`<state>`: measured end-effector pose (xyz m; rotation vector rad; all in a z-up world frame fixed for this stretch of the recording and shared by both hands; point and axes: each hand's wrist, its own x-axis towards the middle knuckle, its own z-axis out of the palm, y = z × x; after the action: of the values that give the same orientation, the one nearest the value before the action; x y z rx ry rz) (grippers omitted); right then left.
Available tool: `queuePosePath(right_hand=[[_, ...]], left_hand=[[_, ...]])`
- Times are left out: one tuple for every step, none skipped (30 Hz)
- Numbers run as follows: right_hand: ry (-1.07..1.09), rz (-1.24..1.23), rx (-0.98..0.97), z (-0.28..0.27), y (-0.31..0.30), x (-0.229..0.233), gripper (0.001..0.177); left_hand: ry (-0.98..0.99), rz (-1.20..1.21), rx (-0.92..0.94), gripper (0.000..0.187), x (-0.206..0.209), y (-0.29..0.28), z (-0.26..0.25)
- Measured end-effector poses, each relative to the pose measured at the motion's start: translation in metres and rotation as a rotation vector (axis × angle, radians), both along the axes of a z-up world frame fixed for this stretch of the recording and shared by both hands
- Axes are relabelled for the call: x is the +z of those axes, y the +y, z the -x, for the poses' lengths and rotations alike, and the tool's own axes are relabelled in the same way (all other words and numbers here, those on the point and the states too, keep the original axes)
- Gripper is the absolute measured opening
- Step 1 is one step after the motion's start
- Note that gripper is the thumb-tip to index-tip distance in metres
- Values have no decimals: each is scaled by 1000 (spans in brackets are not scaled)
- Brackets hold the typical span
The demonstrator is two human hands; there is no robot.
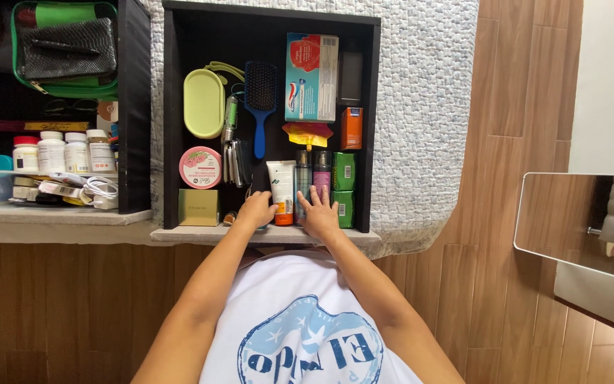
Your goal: Organize personal care products and toiletries inside storage drawers on a bed.
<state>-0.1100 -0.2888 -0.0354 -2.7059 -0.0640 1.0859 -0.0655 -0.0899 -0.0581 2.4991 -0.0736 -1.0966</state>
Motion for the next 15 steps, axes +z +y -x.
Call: queuePosePath(right_hand=[[0,0,0,1,1,2,89],[-10,-9,-5,2,0,5,88],[-20,-17,-10,2,-2,8,87],[-18,-16,-11,6,-4,2,87],[-22,-37,-39,10,-6,-4,79],[-27,-58,-68,13,-8,-10,72],[-26,-56,-69,18,-8,-8,72],[3,-65,-147,21,-10,-5,63],[32,-74,-224,24,-12,-3,58],[31,-74,-219,25,-12,-3,58],[-4,-36,-290,28,-13,-2,64],[-32,0,-362,34,-10,0,71],[-26,-3,-359,36,-7,6,71],[-49,4,-384,34,-6,12,70],[-71,10,-410,32,-4,18,68]], left_hand=[[0,0,0,48,-1,-2,3],[-113,96,-19,48,-1,-6,6],[-227,191,-37,47,-2,-10,9],[-225,193,-38,47,-7,-12,13],[-247,209,-79,48,-12,-14,17],[-271,224,-121,49,-17,-16,21],[-270,225,-121,49,-12,-15,26],[-263,178,-155,50,-8,-16,31],[-257,131,-189,51,-4,-17,35],[-259,130,-184,51,-1,-17,36],[-256,89,-167,53,2,-18,37],[-247,44,-152,56,7,-15,42],[-242,41,-149,56,16,-12,48],[-276,16,-149,60,25,-10,49],[-311,-8,-149,65,34,-8,50]])
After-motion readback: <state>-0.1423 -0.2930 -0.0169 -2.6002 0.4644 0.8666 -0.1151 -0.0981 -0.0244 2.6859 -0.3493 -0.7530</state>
